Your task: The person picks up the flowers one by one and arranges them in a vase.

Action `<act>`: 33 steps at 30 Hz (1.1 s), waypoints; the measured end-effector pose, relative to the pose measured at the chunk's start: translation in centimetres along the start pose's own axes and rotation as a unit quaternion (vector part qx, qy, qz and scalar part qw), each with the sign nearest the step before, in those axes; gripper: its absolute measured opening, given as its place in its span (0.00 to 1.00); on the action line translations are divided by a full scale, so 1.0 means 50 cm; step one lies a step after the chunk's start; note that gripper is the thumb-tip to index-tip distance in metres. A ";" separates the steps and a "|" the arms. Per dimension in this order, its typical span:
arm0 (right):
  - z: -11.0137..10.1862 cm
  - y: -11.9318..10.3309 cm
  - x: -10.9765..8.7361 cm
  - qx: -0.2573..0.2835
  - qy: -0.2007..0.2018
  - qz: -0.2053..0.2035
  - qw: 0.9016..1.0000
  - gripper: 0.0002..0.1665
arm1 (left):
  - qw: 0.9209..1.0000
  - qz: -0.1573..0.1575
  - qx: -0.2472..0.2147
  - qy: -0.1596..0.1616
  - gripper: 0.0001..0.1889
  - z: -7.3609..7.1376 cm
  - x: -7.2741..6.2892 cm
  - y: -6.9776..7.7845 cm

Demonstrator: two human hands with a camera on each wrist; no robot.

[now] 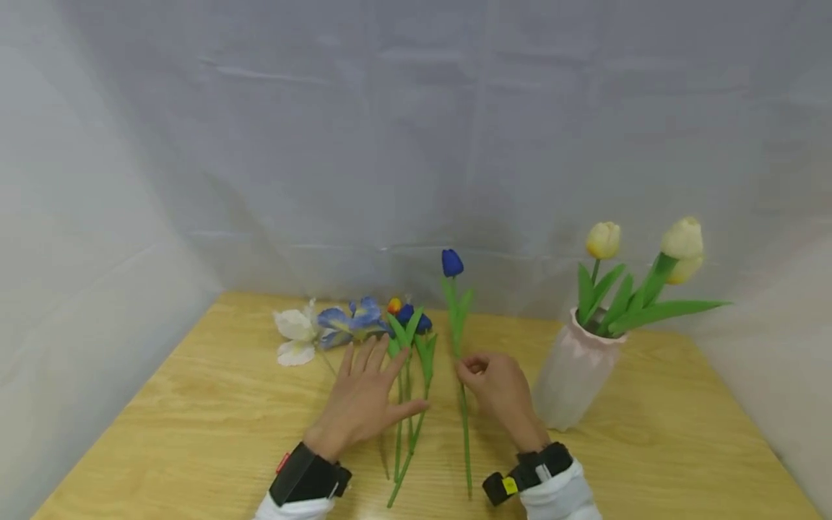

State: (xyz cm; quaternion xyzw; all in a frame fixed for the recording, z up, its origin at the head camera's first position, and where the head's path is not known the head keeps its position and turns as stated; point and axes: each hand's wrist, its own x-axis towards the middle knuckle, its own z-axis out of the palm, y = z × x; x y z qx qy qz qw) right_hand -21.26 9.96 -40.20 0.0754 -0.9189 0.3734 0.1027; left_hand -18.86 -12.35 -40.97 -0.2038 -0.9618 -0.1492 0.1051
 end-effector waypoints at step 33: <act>-0.147 -0.004 -0.053 0.069 0.122 -0.144 0.980 0.04 | 0.998 0.066 -0.016 -0.017 0.46 -0.010 0.035 0.103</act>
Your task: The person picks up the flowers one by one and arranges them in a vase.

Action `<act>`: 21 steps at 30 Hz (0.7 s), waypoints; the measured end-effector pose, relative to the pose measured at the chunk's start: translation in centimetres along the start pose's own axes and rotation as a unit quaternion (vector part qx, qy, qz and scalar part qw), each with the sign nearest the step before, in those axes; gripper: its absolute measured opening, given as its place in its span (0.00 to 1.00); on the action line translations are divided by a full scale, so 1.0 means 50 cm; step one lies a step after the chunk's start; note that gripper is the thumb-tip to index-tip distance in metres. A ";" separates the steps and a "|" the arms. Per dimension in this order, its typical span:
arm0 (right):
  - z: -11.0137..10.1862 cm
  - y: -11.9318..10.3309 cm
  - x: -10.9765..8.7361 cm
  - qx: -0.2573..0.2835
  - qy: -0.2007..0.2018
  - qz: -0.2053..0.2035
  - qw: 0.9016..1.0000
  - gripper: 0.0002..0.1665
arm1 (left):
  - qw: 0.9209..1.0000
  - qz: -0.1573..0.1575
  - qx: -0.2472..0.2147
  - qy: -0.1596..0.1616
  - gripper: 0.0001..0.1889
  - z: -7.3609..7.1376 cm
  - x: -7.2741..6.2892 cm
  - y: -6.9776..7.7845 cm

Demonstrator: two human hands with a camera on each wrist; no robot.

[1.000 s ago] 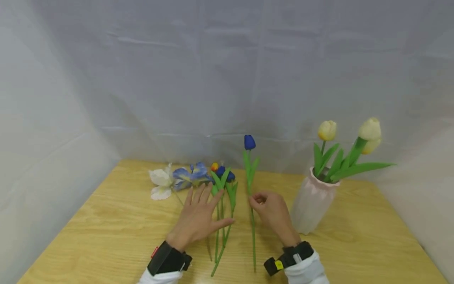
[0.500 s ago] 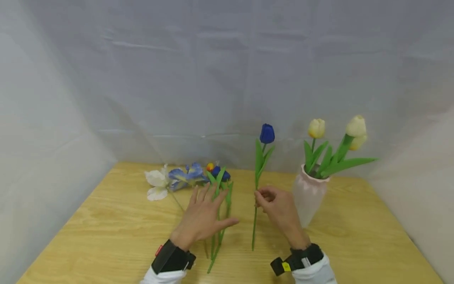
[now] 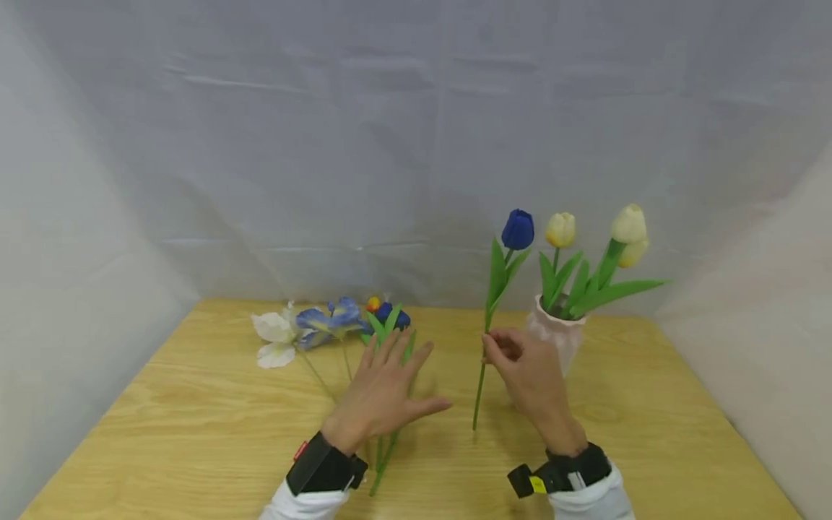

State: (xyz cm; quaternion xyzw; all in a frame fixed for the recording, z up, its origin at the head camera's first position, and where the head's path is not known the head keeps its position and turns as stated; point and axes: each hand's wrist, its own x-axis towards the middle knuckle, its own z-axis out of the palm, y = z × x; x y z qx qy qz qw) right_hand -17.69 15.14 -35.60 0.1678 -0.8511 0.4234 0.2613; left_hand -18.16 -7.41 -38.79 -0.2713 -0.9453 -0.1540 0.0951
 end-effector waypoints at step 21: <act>-0.140 -0.073 0.058 -0.029 0.119 -0.090 0.988 0.06 | 0.998 0.043 0.035 0.021 0.46 -0.060 0.045 0.045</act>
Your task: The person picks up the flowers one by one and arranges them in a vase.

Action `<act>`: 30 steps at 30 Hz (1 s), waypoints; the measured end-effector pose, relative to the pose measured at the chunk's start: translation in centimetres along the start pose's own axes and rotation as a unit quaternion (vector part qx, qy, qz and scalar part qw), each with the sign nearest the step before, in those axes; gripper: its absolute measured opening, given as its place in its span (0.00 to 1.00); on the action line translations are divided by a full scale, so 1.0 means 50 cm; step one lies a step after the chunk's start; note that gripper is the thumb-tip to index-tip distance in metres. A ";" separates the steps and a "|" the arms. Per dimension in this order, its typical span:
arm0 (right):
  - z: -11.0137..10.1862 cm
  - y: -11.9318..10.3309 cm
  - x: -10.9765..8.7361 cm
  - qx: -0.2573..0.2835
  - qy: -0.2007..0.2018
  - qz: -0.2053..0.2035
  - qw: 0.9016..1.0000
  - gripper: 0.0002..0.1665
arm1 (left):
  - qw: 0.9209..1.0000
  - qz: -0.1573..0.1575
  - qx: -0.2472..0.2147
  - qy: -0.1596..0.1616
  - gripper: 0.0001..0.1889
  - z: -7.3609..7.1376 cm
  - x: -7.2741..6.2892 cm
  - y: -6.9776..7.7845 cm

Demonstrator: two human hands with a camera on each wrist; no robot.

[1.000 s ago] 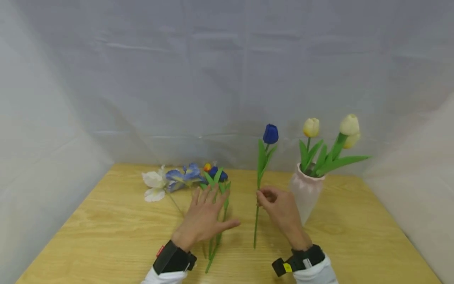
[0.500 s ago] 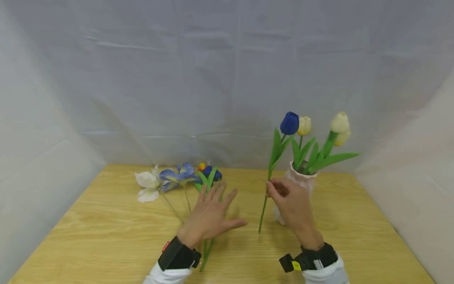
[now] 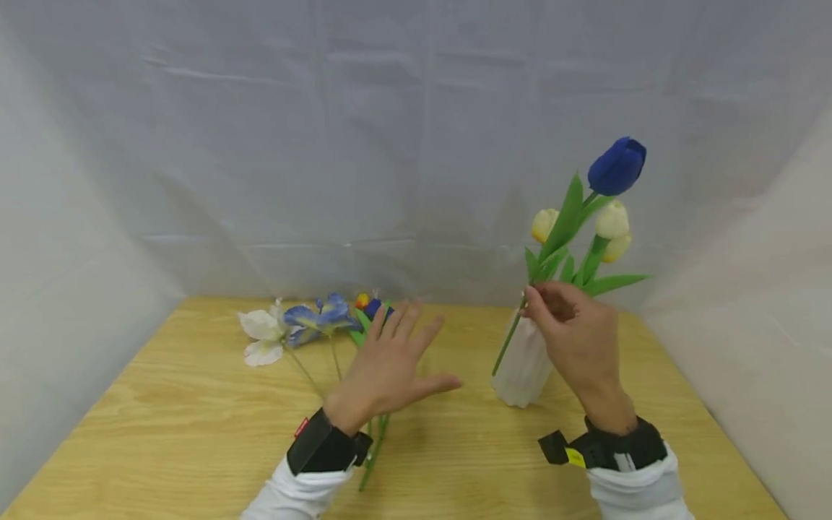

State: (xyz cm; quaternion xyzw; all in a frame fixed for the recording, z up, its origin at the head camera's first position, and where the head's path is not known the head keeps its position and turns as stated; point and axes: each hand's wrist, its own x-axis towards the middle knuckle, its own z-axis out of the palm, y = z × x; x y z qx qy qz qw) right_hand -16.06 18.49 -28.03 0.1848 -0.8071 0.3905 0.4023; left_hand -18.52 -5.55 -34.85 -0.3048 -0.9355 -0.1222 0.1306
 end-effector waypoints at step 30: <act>-0.119 -0.004 0.110 -0.021 0.137 0.002 0.990 0.11 | 0.994 0.053 0.086 0.052 0.47 -0.073 0.076 0.080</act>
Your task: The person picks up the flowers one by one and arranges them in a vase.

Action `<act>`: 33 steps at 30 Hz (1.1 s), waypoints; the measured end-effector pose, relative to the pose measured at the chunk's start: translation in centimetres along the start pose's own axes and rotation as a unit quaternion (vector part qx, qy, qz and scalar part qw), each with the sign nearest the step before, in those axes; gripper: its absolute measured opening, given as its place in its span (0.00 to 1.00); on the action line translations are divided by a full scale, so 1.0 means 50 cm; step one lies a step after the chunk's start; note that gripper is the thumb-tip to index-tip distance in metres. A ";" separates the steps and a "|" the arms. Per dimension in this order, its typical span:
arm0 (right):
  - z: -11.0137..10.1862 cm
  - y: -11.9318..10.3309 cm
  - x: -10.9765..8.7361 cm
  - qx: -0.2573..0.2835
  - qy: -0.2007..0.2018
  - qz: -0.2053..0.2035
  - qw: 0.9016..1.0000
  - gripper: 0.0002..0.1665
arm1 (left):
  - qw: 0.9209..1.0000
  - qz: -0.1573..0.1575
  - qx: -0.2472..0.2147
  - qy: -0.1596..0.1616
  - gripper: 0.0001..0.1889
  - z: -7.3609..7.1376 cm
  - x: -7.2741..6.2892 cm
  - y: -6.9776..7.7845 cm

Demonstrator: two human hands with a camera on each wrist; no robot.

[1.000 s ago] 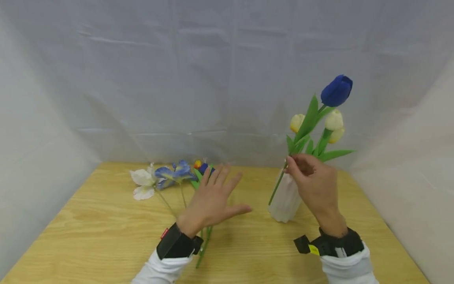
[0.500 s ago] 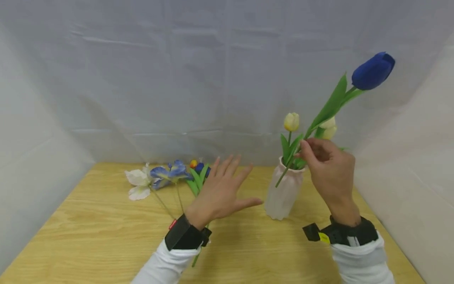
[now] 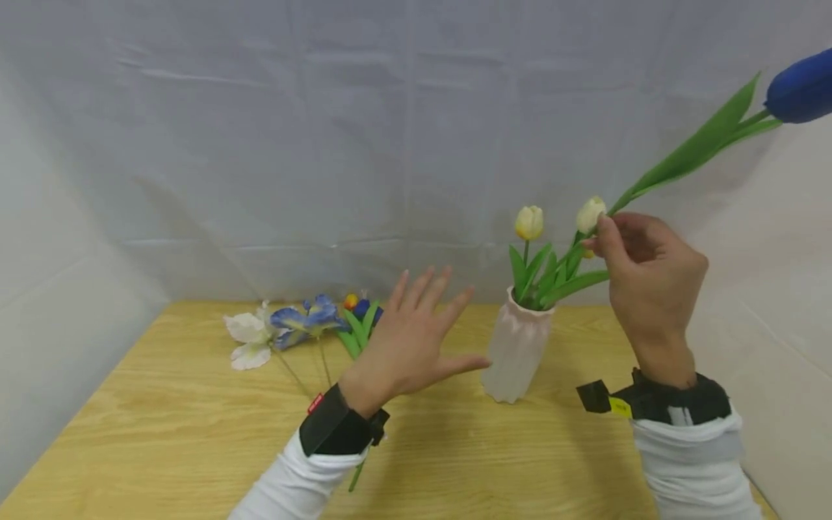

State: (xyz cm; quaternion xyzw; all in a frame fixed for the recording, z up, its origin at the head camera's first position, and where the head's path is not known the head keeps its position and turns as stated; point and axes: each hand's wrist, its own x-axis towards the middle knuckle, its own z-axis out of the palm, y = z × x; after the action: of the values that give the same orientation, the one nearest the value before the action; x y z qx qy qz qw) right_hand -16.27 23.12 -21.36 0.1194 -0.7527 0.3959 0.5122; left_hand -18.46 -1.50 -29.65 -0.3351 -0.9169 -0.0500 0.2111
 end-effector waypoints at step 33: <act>0.033 0.072 -0.120 -0.161 -0.210 0.100 0.959 0.15 | 0.997 -0.033 -0.046 -0.053 0.46 0.107 -0.054 -0.020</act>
State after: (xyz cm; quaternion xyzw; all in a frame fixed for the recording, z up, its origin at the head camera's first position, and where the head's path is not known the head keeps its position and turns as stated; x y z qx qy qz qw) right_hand -16.82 22.94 -28.52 0.0401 -0.9053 0.2846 0.3129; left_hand -19.13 -2.64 -35.60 -0.3159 -0.9342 -0.0810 0.1449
